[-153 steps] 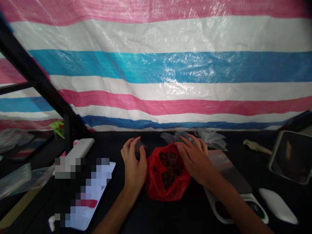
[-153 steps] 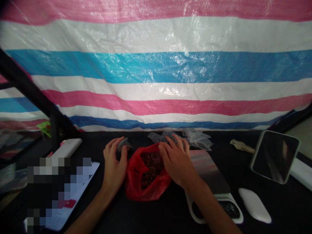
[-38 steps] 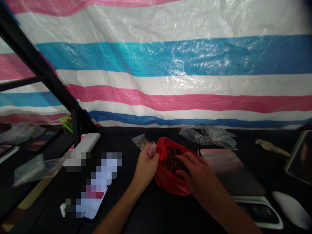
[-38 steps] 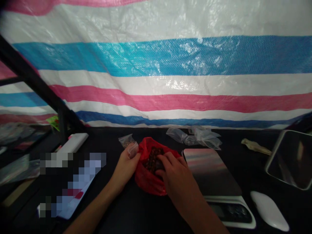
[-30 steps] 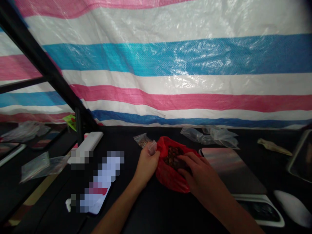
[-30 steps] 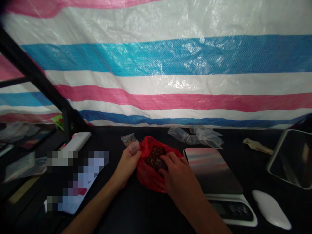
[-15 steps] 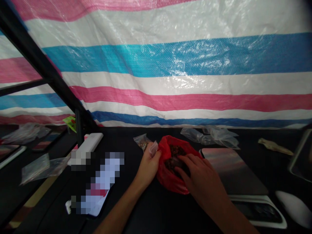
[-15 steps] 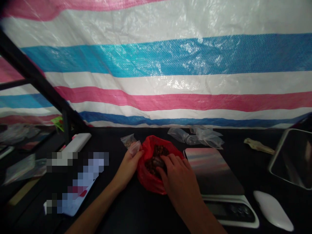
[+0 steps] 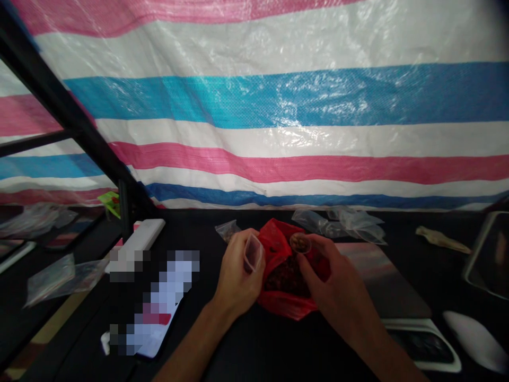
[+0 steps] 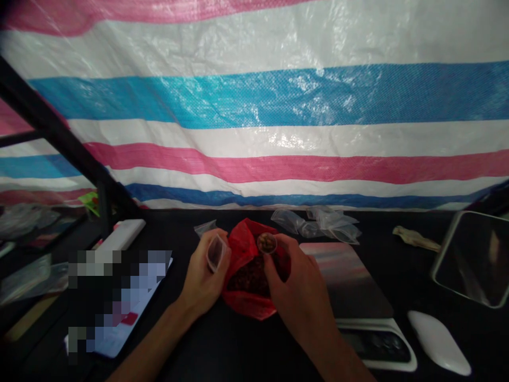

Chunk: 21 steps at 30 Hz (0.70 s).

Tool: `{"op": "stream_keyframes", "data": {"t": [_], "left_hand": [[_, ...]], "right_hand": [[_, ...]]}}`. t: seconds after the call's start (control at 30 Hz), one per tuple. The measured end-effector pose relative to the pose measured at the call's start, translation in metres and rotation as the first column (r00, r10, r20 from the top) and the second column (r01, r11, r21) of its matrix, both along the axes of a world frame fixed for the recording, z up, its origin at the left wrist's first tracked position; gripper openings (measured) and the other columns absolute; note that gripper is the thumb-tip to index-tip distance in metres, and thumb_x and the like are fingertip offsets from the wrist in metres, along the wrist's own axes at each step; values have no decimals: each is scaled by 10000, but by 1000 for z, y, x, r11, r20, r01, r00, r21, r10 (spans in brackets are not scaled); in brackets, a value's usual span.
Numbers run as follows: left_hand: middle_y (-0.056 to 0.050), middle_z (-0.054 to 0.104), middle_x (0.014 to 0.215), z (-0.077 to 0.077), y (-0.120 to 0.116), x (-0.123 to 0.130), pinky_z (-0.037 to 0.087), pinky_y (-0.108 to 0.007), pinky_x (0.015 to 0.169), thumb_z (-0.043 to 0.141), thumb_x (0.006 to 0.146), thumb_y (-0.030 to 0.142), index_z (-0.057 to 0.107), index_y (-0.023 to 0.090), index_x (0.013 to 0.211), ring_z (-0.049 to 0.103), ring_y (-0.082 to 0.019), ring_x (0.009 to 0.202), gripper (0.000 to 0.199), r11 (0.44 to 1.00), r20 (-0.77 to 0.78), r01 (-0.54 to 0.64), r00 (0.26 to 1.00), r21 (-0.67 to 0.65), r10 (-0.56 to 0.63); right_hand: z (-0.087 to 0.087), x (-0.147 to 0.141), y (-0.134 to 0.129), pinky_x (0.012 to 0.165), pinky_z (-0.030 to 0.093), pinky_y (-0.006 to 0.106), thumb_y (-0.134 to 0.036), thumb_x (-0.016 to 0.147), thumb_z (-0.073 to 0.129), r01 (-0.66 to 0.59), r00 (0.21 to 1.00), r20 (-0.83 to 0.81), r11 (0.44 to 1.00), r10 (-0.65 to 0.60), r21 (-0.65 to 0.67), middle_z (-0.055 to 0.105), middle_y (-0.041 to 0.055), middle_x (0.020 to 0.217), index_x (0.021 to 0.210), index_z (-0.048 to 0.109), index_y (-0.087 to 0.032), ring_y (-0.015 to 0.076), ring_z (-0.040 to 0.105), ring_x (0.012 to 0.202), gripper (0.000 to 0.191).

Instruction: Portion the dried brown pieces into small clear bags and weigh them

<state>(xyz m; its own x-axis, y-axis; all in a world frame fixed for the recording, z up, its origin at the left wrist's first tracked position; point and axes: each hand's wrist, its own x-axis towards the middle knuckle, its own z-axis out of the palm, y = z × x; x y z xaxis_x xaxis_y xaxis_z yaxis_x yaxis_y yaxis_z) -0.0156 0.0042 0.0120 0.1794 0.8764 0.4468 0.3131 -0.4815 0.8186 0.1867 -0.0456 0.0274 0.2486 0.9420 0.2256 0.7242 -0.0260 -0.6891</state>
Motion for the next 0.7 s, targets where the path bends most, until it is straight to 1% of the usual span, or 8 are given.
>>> {"op": "stream_keyframes", "data": {"t": [0.07,0.13,0.23,0.33,0.47,0.57,0.63,0.7], "left_hand": [[-27,699,1048,-3,1,3,464,-342,839,567,970,196,611,263,1141,654,-214,940,189,1000,-139,-23,990,20,26],[-17,722,1023,-4,2,4,448,-360,846,562,957,169,629,268,1123,659,-222,936,204,999,-249,-30,968,32,37],[-23,722,992,-5,1,5,435,-386,844,581,911,141,638,258,1096,652,-240,932,226,999,-336,-21,941,47,35],[-42,697,1010,-3,-3,5,427,-415,855,649,836,150,639,242,1083,627,-264,957,264,996,-409,31,912,86,7],[-52,673,1043,0,-6,7,425,-425,860,716,769,162,646,226,1070,595,-268,981,316,991,-426,79,904,105,-27],[-51,676,1033,1,-7,8,424,-425,855,725,831,231,659,222,1028,590,-257,970,208,988,-412,108,910,109,-54],[-54,683,1019,0,-7,9,422,-429,846,731,861,309,666,218,1009,585,-259,958,186,984,-395,128,916,125,-69],[-60,691,1003,-2,-8,9,419,-436,842,721,877,372,671,213,999,581,-264,952,206,976,-369,151,926,157,-83]], "right_hand": [[1,2,-1,883,555,450,-491,954,589,44,998,-38,998,-43,37,764,52,1187,1290,597,-302,281,725,1028,385],[2,2,-2,866,564,439,-482,962,595,27,999,-32,996,-24,91,767,50,1170,1300,599,-303,271,731,1003,382],[4,-1,-4,916,551,437,-388,981,608,-129,989,98,973,112,192,761,42,1209,1311,618,-313,260,720,1055,339],[2,-6,-6,989,520,451,-300,970,654,-285,943,248,920,220,269,738,35,1272,1327,626,-325,258,691,1135,359],[-2,-10,-9,1007,514,413,-204,1005,608,-421,886,336,858,319,295,690,33,1328,1357,620,-338,229,647,1205,377],[-3,-7,-9,1052,495,384,-120,1035,503,-521,836,361,802,412,292,661,38,1378,1406,586,-329,202,611,1269,435],[-2,-4,-8,1063,494,378,-121,1037,495,-542,826,348,794,443,276,651,51,1403,1484,513,-314,198,607,1279,487],[0,-1,-7,1017,524,378,-208,1031,569,-526,839,305,815,450,244,681,59,1353,1493,487,-297,210,642,1213,478]]}}
